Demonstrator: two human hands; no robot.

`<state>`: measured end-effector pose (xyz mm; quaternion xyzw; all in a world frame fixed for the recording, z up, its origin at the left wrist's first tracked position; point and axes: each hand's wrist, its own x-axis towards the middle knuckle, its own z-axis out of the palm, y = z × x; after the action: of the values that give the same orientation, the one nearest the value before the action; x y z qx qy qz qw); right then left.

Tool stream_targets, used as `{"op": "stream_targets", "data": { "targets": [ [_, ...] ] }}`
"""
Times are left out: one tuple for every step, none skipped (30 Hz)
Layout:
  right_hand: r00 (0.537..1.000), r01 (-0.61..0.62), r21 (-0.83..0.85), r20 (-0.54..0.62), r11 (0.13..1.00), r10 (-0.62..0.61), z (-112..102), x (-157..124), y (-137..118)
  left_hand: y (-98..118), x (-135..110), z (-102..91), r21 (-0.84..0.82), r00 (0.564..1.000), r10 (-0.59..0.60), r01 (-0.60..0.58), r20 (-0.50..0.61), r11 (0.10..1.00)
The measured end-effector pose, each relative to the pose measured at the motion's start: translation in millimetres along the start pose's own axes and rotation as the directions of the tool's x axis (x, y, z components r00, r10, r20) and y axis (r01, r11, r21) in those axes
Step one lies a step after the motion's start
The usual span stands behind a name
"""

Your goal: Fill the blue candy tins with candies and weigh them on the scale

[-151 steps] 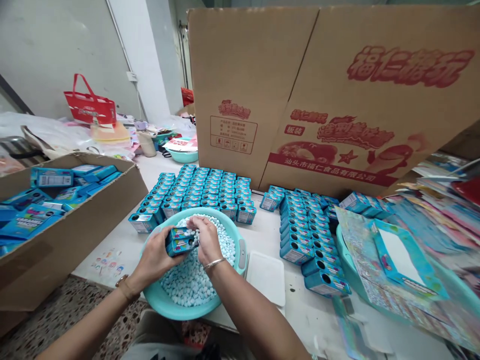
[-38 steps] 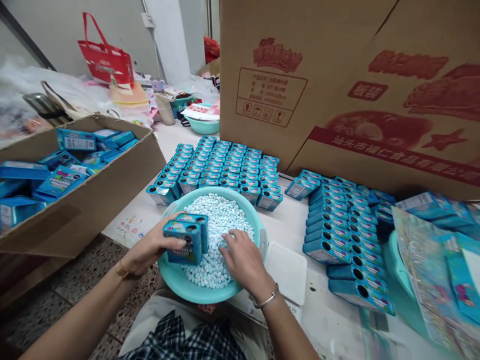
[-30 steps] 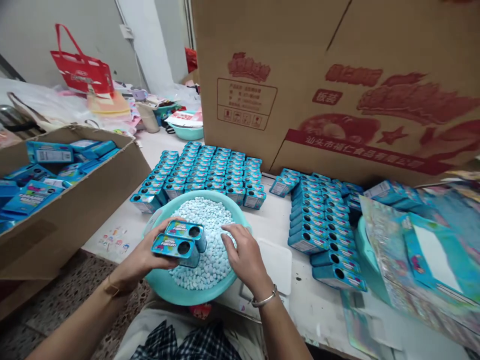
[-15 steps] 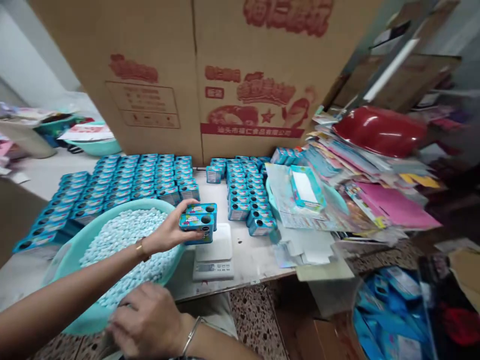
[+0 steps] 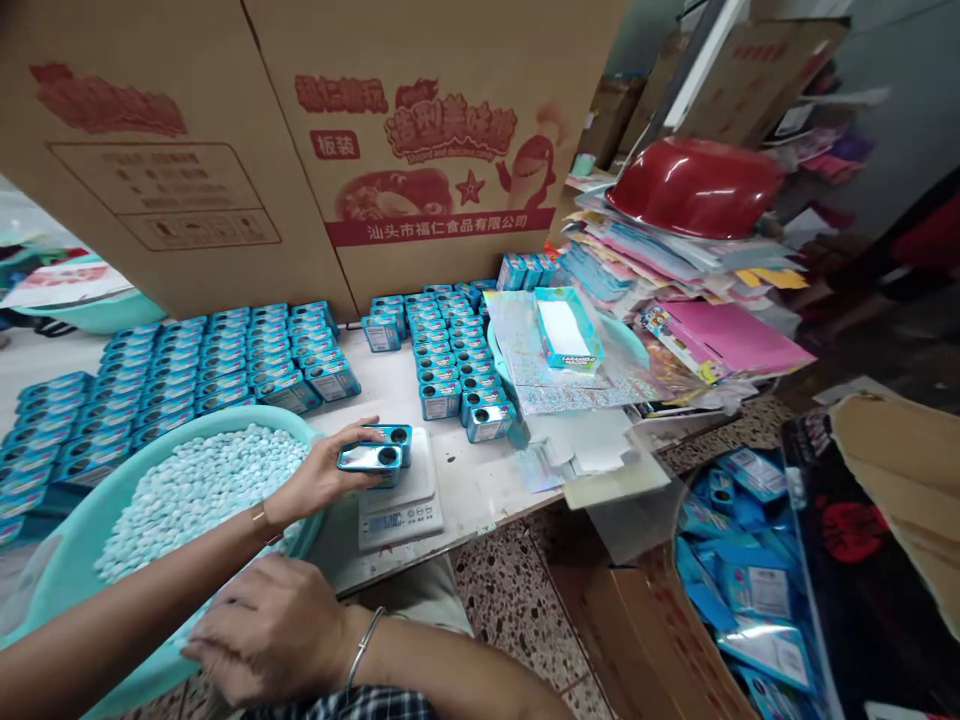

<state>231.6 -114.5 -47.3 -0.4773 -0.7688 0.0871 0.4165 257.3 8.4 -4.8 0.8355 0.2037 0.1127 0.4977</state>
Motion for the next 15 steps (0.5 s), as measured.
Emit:
{"op": "stream_targets", "data": {
  "targets": [
    [1.0, 0.0, 0.002, 0.005, 1.0, 0.0, 0.1, -0.1, -0.5, 0.8, -1.9, -0.3, -0.027, 1.0, -0.031, 0.031, -0.003, 0.999],
    [1.0, 0.004, 0.001, 0.008, 1.0, -0.004, 0.0, 0.0, -1.0, 2.6, -4.3, -0.9, -0.058, 0.998, -0.061, 0.06, -0.01, 0.996],
    [1.0, 0.011, -0.001, 0.016, 1.0, -0.011, -0.5, 0.7, -1.6, 5.7, -7.1, -2.4, -0.095, 0.996, -0.091, 0.089, -0.021, 0.991],
    [0.999, 0.023, -0.006, 0.033, 1.0, -0.023, -1.2, 2.3, -2.2, 10.3, -10.5, -5.0, -0.14, 0.992, -0.121, 0.115, -0.033, 0.983],
    [0.997, 0.04, -0.016, 0.059, 0.999, -0.039, -2.3, 5.1, -2.7, 16.4, -14.6, -9.2, -0.197, 0.988, -0.148, 0.136, -0.051, 0.971],
    [0.994, 0.063, -0.031, 0.093, 0.998, -0.06, -3.5, 9.3, -2.8, 23.9, -19.4, -15.3, -0.262, 0.982, -0.171, 0.145, -0.08, 0.954],
    [0.989, 0.079, -0.052, 0.129, 0.995, -0.072, -4.6, 15.0, -2.5, 32.2, -25.0, -23.5, -0.334, 0.975, -0.186, 0.138, -0.118, 0.932],
    [0.984, 0.084, -0.084, 0.164, 0.993, -0.069, -5.1, 22.1, -1.5, 40.7, -31.4, -33.7, -0.401, 0.966, -0.196, 0.114, -0.168, 0.909],
    [0.98, 0.072, -0.129, 0.193, 0.989, -0.047, -4.7, 30.2, 0.4, 48.8, -38.6, -45.6, -0.445, 0.952, -0.196, 0.074, -0.236, 0.892],
    [0.978, 0.035, -0.191, 0.21, 0.981, 0.006, -3.1, 38.8, 3.2, 55.6, -46.7, -58.7, -0.466, 0.928, -0.197, 0.03, -0.316, 0.884],
    [0.971, -0.002, -0.256, 0.229, 0.967, 0.062, -0.1, 47.4, 6.7, 60.7, -55.7, -72.4, -0.455, 0.888, -0.208, -0.002, -0.41, 0.89],
    [0.959, -0.034, -0.316, 0.256, 0.948, 0.12, 4.3, 55.3, 10.5, 63.7, -65.6, -85.8, -0.406, 0.827, -0.218, -0.014, -0.519, 0.914],
    [0.942, -0.049, -0.364, 0.292, 0.93, 0.164, 9.7, 62.0, 14.4, 64.2, -76.1, -98.1, -0.344, 0.755, -0.228, 0.003, -0.615, 0.939],
    [0.923, -0.046, -0.389, 0.335, 0.92, 0.188, 15.6, 67.3, 17.9, 62.3, -87.2, -108.9, -0.278, 0.677, -0.226, 0.033, -0.701, 0.96],
    [0.906, -0.038, -0.395, 0.374, 0.918, 0.199, 21.6, 71.1, 20.5, 58.0, -98.5, -117.5, -0.218, 0.605, -0.218, 0.075, -0.765, 0.973]
  ]
}}
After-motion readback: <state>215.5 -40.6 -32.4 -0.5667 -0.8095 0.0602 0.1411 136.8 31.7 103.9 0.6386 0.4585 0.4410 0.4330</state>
